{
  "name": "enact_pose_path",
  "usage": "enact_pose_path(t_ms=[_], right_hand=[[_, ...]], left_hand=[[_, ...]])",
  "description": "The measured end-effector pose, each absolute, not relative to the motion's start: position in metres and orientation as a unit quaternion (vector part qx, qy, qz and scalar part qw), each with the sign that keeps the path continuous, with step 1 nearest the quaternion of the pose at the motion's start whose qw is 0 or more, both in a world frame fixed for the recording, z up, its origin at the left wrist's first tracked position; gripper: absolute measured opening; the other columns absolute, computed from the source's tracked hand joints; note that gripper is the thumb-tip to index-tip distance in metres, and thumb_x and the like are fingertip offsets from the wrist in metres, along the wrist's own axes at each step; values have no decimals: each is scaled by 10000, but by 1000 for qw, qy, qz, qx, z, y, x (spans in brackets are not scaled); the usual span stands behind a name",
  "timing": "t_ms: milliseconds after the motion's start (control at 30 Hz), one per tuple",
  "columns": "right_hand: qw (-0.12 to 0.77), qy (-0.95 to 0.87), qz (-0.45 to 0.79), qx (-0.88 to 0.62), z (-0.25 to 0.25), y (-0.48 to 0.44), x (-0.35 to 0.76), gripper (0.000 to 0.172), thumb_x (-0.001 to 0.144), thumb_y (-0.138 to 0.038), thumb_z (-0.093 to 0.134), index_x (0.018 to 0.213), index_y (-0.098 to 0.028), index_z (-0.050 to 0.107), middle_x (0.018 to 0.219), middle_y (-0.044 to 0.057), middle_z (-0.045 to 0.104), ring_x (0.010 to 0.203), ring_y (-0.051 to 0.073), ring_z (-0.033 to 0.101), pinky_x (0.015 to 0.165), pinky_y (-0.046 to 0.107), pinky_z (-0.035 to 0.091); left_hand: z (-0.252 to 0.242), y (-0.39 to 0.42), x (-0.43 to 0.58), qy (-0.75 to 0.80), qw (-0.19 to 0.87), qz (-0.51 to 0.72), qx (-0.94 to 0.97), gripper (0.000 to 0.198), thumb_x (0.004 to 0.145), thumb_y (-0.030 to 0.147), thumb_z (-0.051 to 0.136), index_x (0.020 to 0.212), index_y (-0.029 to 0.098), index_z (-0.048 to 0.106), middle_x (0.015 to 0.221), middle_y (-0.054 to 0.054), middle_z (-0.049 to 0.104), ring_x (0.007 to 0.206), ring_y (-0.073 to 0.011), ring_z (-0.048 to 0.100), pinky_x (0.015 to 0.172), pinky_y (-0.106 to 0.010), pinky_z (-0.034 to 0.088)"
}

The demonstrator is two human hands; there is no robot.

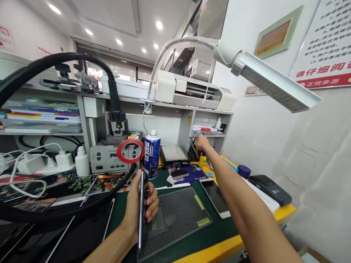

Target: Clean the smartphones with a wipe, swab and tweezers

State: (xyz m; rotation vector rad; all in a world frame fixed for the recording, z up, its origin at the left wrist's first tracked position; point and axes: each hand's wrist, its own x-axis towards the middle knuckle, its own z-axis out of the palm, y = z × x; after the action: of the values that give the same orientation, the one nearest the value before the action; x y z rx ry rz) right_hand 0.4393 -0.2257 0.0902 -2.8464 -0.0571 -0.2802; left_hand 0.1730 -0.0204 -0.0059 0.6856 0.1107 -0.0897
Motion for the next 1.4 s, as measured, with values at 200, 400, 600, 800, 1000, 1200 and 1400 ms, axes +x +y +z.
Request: enact_pose_path(t_ms=[200, 400, 600, 800, 1000, 1200, 1400], right_hand=[[175, -47, -219, -959, 130, -222, 417, 211, 912, -280, 577, 897, -86, 658, 824, 86, 695, 778, 183, 653, 723, 304, 491], [216, -97, -319, -918, 141, -219, 339, 221, 910, -283, 449, 969, -128, 596, 867, 118, 706, 799, 210, 647, 711, 296, 445], [368, -234, -83, -896, 80, -208, 238, 217, 900, -396, 488, 872, -184, 521, 612, -7, 596, 474, 133, 533, 495, 243, 386], [247, -289, -76, -922, 21, -190, 219, 159, 878, -306, 517, 770, -189, 520, 642, 1, 563, 563, 137, 503, 517, 244, 300], [294, -273, -35, -915, 24, -180, 231, 136, 865, -254, 505, 759, -178, 546, 679, 27, 615, 571, 148, 554, 509, 249, 343], [644, -306, -16, -701, 57, -153, 217, 191, 865, -351, 582, 845, -167, 533, 710, 37, 650, 600, 187, 652, 502, 288, 522], [709, -326, -64, -622, 31, -131, 197, 137, 883, -291, 634, 887, -179, 554, 787, 48, 698, 705, 189, 699, 651, 328, 588]], left_hand=[[-5, -18, 172, 46, 943, -42, 326, 584, 738, 763, 525, 628, 205, 395, 428, 76, 325, 271, -67, 281, 254, -195, 229], [-3, -14, 172, 43, 949, -38, 311, 591, 730, 764, 538, 610, 199, 409, 416, 70, 328, 268, -71, 291, 251, -195, 241], [-4, -10, 173, 52, 951, -32, 302, 597, 719, 774, 539, 608, 200, 421, 410, 70, 327, 272, -73, 295, 251, -196, 241], [-4, -8, 173, 52, 949, -32, 308, 606, 714, 784, 533, 598, 201, 416, 406, 67, 329, 271, -78, 302, 249, -201, 245], [-7, -11, 175, 50, 946, -32, 319, 594, 725, 775, 525, 609, 203, 416, 408, 70, 320, 271, -77, 290, 251, -197, 231], [-12, -19, 177, 64, 936, -37, 344, 617, 711, 809, 495, 623, 207, 395, 413, 74, 310, 272, -71, 274, 256, -191, 209], [-17, -19, 179, 64, 931, -43, 357, 603, 749, 802, 442, 640, 211, 380, 422, 80, 305, 273, -63, 258, 281, -197, 164]])
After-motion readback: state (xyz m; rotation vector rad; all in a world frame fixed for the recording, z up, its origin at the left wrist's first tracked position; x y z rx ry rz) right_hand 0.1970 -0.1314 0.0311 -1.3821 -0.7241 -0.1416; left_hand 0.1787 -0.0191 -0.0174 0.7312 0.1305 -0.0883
